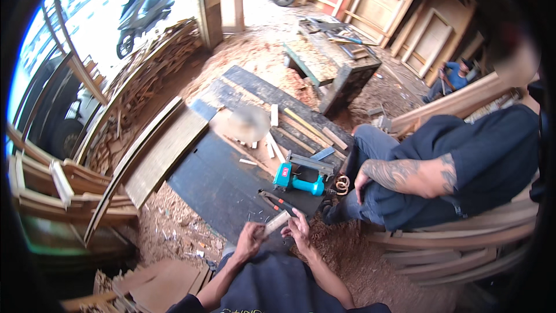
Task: The person assembles small wooden frames using a nail gun and pliers in a woodworking shop. They position pieces on a workbench, drive nails, and occasionally adjust or split wood pieces with pliers.
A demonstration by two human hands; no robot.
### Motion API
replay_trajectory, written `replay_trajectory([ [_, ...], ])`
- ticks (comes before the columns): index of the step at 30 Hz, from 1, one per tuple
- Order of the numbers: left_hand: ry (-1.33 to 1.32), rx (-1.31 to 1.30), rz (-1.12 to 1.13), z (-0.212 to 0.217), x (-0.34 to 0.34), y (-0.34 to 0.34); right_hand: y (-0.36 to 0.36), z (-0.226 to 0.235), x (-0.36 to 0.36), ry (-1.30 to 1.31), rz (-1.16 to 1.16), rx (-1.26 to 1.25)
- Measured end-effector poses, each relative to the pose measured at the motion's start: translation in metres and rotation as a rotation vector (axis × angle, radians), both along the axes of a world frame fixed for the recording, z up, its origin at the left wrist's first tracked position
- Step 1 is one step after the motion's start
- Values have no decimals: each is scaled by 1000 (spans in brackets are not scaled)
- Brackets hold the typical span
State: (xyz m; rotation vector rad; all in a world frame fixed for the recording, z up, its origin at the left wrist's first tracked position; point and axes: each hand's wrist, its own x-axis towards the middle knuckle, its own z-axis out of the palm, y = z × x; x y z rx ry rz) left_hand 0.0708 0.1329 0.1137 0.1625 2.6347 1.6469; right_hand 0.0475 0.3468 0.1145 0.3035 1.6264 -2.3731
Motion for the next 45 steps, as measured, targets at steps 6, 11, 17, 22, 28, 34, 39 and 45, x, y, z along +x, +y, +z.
replay_trajectory([
  [6,-452,336,-87,32,-25,-26,-37,37,-44,-41,-16,502],
  [11,-718,525,-158,29,-38,-45,-40,38,-40,-123,-188,294],
  [17,-723,555,-126,11,-55,-37,-26,22,-31,-141,-219,334],
  [22,-528,491,29,4,-62,-1,-1,10,-49,-67,-151,191],
  [28,-445,283,216,12,-41,27,13,19,-72,-190,-24,220],
  [34,-213,19,358,14,-17,12,-12,17,-75,-89,202,487],
  [39,-478,237,564,0,-19,-15,-26,10,-64,-40,364,488],
  [45,-905,484,-100,18,-29,-29,-26,10,-58,176,555,494],
])
